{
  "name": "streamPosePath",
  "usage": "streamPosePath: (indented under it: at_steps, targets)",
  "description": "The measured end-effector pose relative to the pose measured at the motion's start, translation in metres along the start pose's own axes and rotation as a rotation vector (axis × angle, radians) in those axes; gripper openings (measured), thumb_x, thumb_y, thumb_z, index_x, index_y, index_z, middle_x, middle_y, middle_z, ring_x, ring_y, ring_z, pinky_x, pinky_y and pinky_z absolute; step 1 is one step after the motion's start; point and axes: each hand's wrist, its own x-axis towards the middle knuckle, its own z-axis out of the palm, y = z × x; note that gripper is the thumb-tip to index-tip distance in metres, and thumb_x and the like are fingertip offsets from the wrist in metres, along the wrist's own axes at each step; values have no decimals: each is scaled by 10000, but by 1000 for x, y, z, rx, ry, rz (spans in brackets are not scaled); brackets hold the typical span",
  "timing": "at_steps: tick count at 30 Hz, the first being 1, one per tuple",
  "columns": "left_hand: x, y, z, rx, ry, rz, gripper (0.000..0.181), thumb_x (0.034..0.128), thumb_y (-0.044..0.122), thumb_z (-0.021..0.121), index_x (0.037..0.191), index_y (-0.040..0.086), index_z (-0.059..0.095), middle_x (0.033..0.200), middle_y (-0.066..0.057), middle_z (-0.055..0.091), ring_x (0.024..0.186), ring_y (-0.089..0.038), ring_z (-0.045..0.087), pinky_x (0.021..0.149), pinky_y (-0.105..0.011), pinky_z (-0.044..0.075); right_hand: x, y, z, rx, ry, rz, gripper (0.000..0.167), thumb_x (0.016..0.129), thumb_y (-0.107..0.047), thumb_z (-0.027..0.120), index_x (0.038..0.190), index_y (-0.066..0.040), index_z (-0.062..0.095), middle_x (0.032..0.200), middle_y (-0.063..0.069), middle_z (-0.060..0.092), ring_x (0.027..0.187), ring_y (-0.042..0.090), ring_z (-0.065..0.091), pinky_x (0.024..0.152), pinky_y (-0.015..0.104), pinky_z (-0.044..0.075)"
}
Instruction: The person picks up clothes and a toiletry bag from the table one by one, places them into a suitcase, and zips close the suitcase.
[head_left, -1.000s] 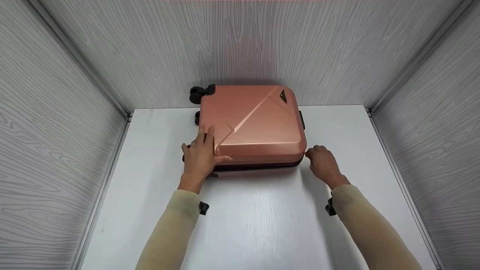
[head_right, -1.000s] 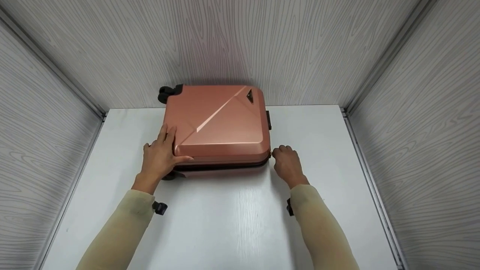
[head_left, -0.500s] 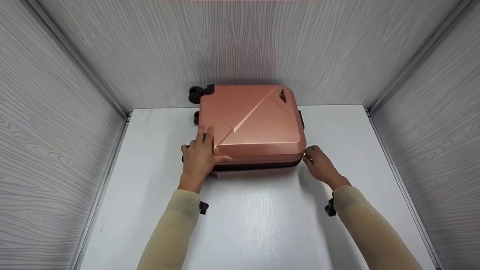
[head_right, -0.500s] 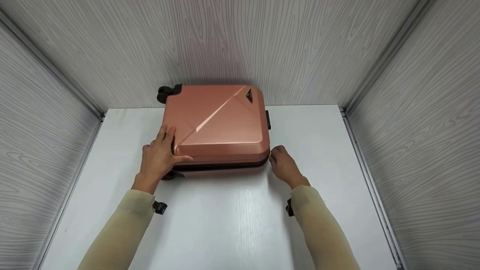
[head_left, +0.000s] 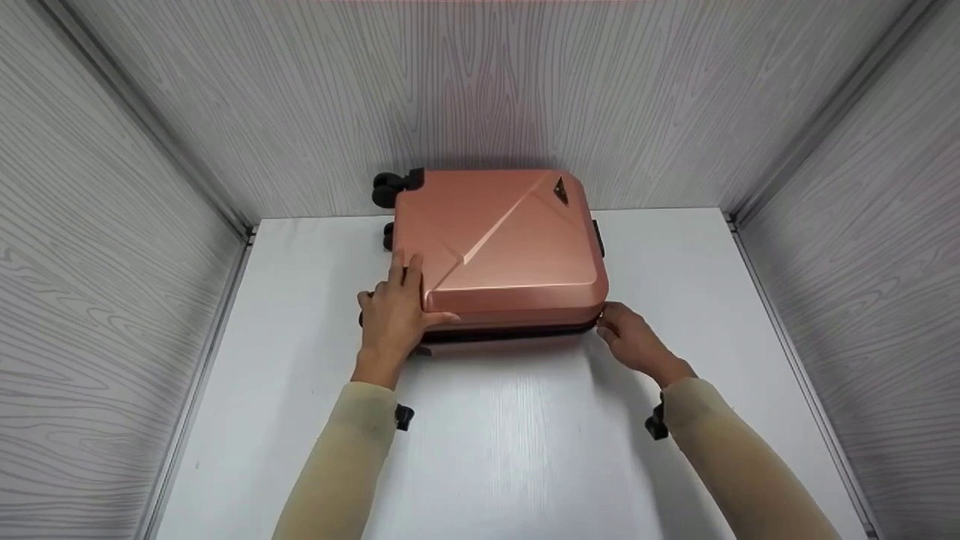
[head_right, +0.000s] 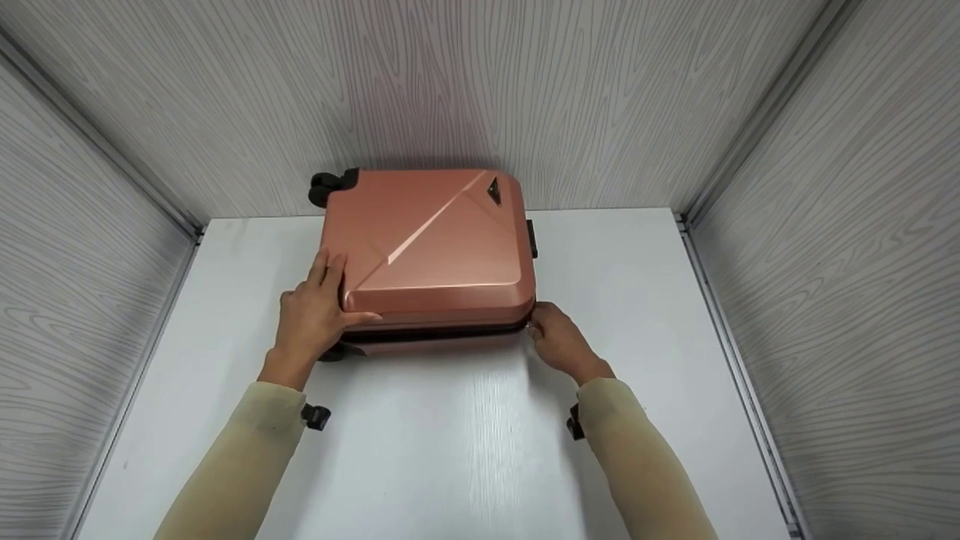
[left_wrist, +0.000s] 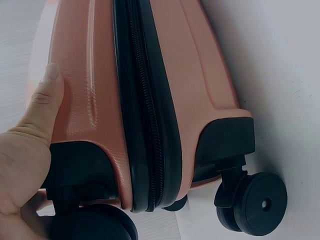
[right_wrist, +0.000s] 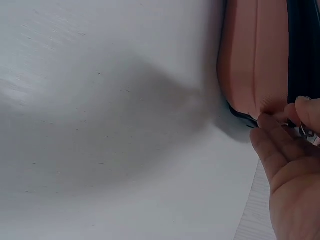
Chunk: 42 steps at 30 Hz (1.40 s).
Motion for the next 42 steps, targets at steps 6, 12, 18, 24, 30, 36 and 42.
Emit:
streamPosePath:
  at_steps: [6,12,18,24,30,36,42]
  targets:
    - [-1,1,-1,-18,-8,-1,1277,691,813,756,1673,164,261,1739,-164,224,1153,-500,655,993,-783,436,-4,-9,6,-127,78,-9,117,1055,-103,605,1005,-10,654,1475,240,563,1338,410,579,1080,565,478]
    - [-2,1,3,-19,2,5,1265,693,812,759,1661,155,278,1729,-167,241,1135,-502,660,975,-784,447,-9,-12,22,-122,196,-22,144,1035,-88,611,915,-10,613,1364,272,523,1223,396,593,1003,541,509]
    - [-2,1,2,-2,20,10,1262,688,818,751,1652,145,296,1718,-167,265,1080,-496,676,959,-779,463,-10,-14,23,-78,177,-22,88,1020,-50,638,957,8,660,1391,284,518,1211,393,605,973,545,508]
    - [-2,3,2,13,35,25,1261,692,824,741,1653,133,307,1708,-185,286,1051,-501,679,942,-776,472,-15,-17,27,-79,180,-10,110,1036,-86,650,940,-33,641,1466,282,475,1186,385,624,930,525,516]
    - [-1,3,4,26,47,22,1266,686,827,744,1654,130,317,1705,-187,297,1038,-501,681,932,-768,480,-18,-19,32,-66,217,-32,103,1033,-83,664,942,-54,623,1482,277,461,1197,403,634,923,542,530]
    - [-2,3,4,13,23,15,1264,704,817,750,1661,128,296,1708,-179,279,1075,-496,673,954,-772,467,-20,-20,32,-83,198,-49,89,1028,-90,678,960,-66,627,1492,283,455,1152,399,654,919,542,535]
    - [-2,4,2,5,-12,6,1266,722,823,734,1673,131,266,1728,-172,237,1124,-502,659,979,-778,448,-24,-29,45,-167,311,-22,67,1038,-98,662,1015,-37,676,1393,271,512,1189,414,624,920,536,548]
